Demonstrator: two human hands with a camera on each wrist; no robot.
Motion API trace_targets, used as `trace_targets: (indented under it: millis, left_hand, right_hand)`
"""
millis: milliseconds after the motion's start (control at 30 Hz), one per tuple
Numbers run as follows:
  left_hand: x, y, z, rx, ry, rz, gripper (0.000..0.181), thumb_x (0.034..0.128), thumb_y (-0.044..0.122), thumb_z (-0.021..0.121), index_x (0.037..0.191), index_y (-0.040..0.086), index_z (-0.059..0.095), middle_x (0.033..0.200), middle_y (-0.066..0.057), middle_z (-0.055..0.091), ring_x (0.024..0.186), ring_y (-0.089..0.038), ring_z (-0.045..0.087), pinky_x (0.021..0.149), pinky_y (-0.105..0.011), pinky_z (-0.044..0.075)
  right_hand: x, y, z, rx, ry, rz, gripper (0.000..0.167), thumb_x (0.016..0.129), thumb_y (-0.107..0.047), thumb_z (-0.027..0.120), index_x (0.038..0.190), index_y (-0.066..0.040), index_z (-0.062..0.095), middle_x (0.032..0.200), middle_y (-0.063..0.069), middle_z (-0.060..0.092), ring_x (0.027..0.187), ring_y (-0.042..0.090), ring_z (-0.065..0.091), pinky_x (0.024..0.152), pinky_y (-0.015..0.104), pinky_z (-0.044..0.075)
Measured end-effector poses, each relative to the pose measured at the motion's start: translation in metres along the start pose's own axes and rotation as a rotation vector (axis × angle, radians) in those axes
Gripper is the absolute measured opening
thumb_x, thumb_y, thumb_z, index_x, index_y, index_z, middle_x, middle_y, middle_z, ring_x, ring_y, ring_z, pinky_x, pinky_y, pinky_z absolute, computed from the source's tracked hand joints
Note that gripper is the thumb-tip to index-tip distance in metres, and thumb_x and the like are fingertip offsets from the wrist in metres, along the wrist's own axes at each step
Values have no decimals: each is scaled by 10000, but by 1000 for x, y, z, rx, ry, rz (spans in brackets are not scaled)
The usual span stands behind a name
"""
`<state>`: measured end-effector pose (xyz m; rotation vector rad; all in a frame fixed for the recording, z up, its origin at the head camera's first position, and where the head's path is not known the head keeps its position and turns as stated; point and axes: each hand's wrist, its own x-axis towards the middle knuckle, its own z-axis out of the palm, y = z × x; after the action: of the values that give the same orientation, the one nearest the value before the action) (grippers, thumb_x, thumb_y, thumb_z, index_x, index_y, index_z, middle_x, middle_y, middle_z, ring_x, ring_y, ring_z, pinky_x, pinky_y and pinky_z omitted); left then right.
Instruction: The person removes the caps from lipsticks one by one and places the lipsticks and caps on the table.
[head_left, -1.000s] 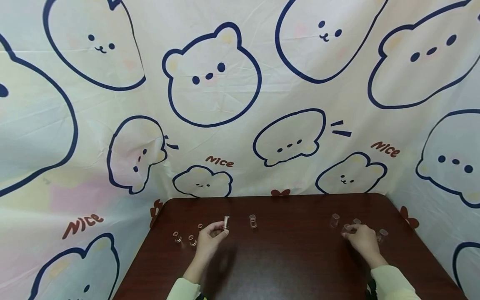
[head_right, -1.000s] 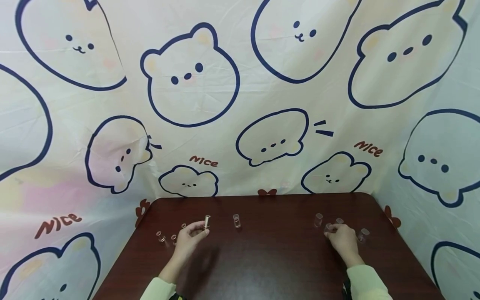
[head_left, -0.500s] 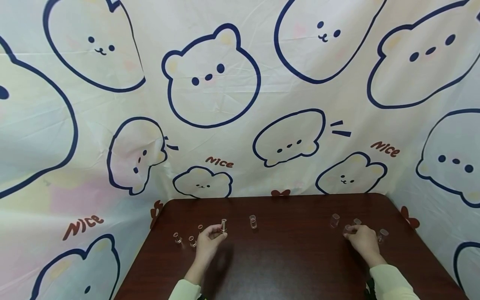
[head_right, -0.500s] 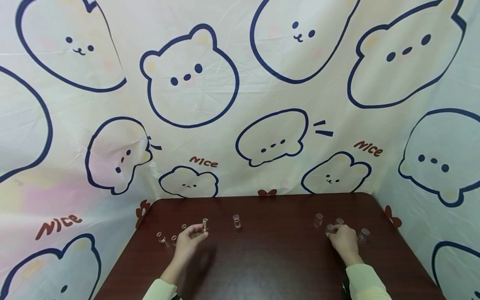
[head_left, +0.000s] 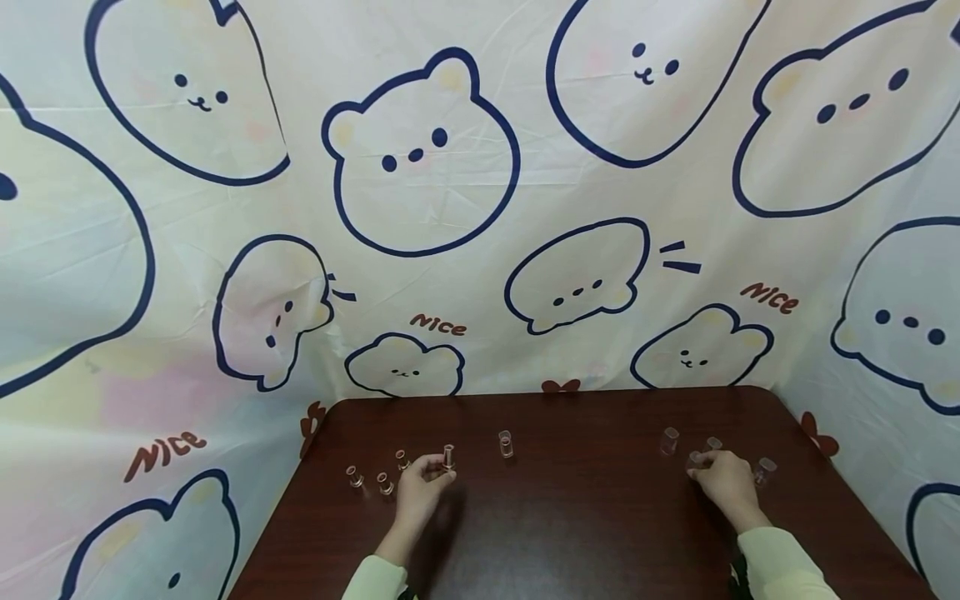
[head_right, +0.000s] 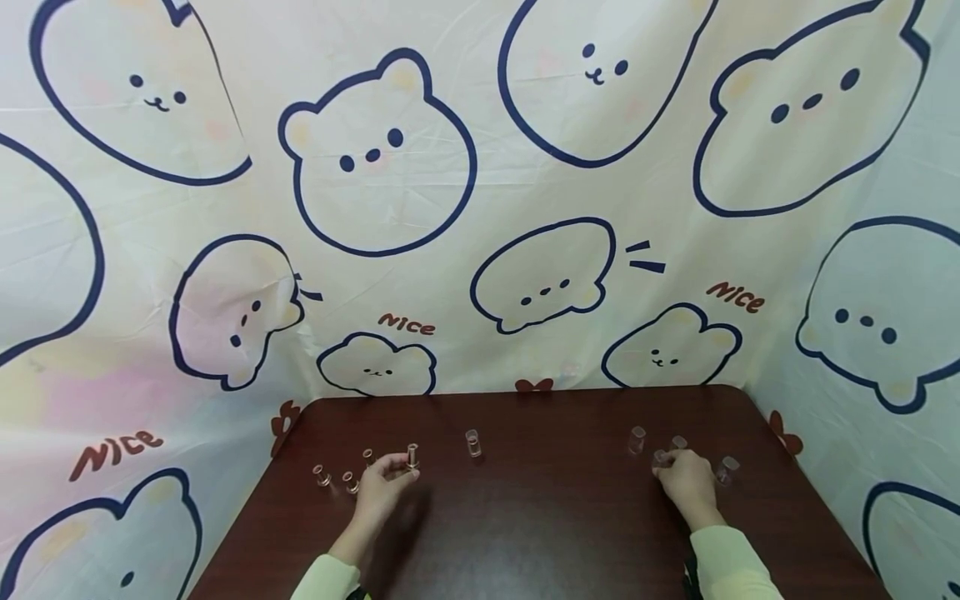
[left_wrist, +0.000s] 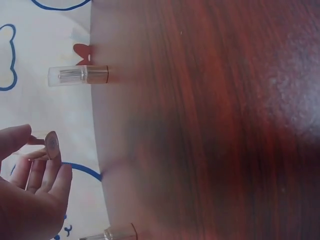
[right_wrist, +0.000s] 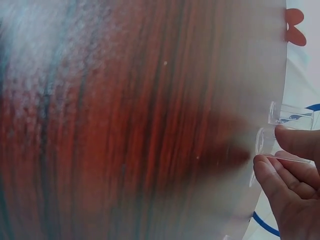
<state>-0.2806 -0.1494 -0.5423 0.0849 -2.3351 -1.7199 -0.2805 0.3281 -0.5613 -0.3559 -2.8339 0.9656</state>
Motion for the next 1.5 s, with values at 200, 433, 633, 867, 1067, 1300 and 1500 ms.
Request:
trace_targets:
  millis: [200,433,633,867,1067,1300,1500]
  left_hand:
    - [4,-3,1,52,36,4,245,762,-43,766,980,-80,659,902,-163,694,821,-268,669,655,-242,501]
    - [11,-10,2,56,81,2,242,768,-41,767,983,-80,662,906,-158,692,826,-263,666,662,-244,507]
    - [17,-16,4,75,139,-1,232,753,-38,776,957,-64,669,901,-155,691,826,-277,672,664,-262,513]
    - [23,-22,9,87,182,-35,237,751,-37,771,964,-65,669,916,-172,698,863,-313,682,686,-313,531]
    - [29,-27,12,110,205,-42,228,743,-47,763,950,-63,667,902,-178,704,850,-314,686,679,-326,527]
    - [35,-32,12,139,192,-39,211,762,-48,752,954,-62,666,896,-181,707,854,-318,683,710,-399,532]
    - [39,-36,14,168,203,-50,204,766,-49,741,956,-62,669,894,-181,707,850,-322,679,730,-426,522]
  right_hand:
    - [1,0,-1,-2,-18,2,322,858,-108,714,1073,126,662,1022,314,638,856,449,617,654,503,515]
    - [3,-1,-4,-14,-49,15,382,866,-120,707,1114,158,622,1021,327,628,869,464,611,654,502,516]
    - [3,-2,-3,-14,-47,25,363,866,-117,712,1090,159,632,986,312,642,873,461,614,663,506,514]
    - [3,2,-1,-12,-41,22,339,874,-116,703,1085,144,650,1061,322,628,906,466,605,663,498,512]
    - [3,1,0,-1,-36,23,358,874,-117,704,1086,163,634,1039,328,627,890,461,609,654,494,510]
    - [3,1,-1,0,-34,21,358,875,-108,701,1084,172,624,976,322,634,836,432,623,622,475,503]
    - [2,0,-1,-10,-32,16,380,870,-105,704,1101,183,609,985,326,633,824,423,626,618,470,504]
